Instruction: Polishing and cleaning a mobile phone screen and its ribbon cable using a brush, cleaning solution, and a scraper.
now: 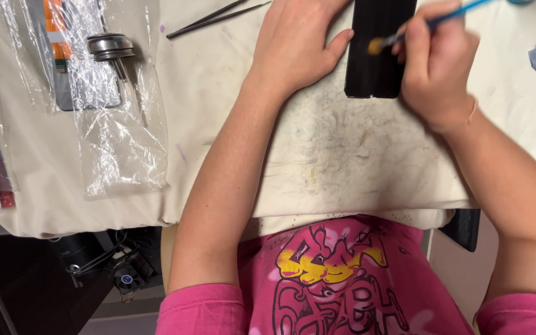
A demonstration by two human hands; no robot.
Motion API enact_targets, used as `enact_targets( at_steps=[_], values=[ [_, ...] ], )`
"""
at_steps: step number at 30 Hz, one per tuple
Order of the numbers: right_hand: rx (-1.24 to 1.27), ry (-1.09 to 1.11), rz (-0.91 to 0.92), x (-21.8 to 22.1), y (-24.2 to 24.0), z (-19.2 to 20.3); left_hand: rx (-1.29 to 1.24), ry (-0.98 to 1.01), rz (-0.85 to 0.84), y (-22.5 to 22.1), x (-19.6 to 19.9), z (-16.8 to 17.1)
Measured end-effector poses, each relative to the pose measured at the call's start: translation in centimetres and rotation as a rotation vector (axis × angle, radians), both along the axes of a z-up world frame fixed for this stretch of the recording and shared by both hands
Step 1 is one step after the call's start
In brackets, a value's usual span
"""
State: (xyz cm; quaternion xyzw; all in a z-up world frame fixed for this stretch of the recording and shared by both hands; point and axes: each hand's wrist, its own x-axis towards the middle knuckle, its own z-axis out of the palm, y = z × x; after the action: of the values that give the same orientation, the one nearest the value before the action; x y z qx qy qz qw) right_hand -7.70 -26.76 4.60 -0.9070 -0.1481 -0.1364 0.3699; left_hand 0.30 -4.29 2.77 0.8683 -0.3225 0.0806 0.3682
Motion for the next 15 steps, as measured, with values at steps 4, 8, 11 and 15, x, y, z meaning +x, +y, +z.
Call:
enact_targets(
  at_steps=[4, 8, 11, 15],
  values=[
    [-0.003, -0.001, 0.067, -3.5, 0.1, -0.3, 0.025, -0.001, 0.016, -0.1, 0.0, -0.4],
    [0.011, -0.010, 0.113, -4.6, -0.1, -0.7, 0.044, 0.010, 0.022, -0.2, 0.0, -0.6],
    [-0.024, 0.026, 0.063, -3.4, 0.2, 0.4, 0.028, -0.003, 0.021, -0.1, 0.0, -0.3],
    [-0.053, -0.025, -0.059, 0.8, -1.5, -0.9, -0.010, -0.004, -0.002, 0.1, -0.1, 0.3]
  ],
)
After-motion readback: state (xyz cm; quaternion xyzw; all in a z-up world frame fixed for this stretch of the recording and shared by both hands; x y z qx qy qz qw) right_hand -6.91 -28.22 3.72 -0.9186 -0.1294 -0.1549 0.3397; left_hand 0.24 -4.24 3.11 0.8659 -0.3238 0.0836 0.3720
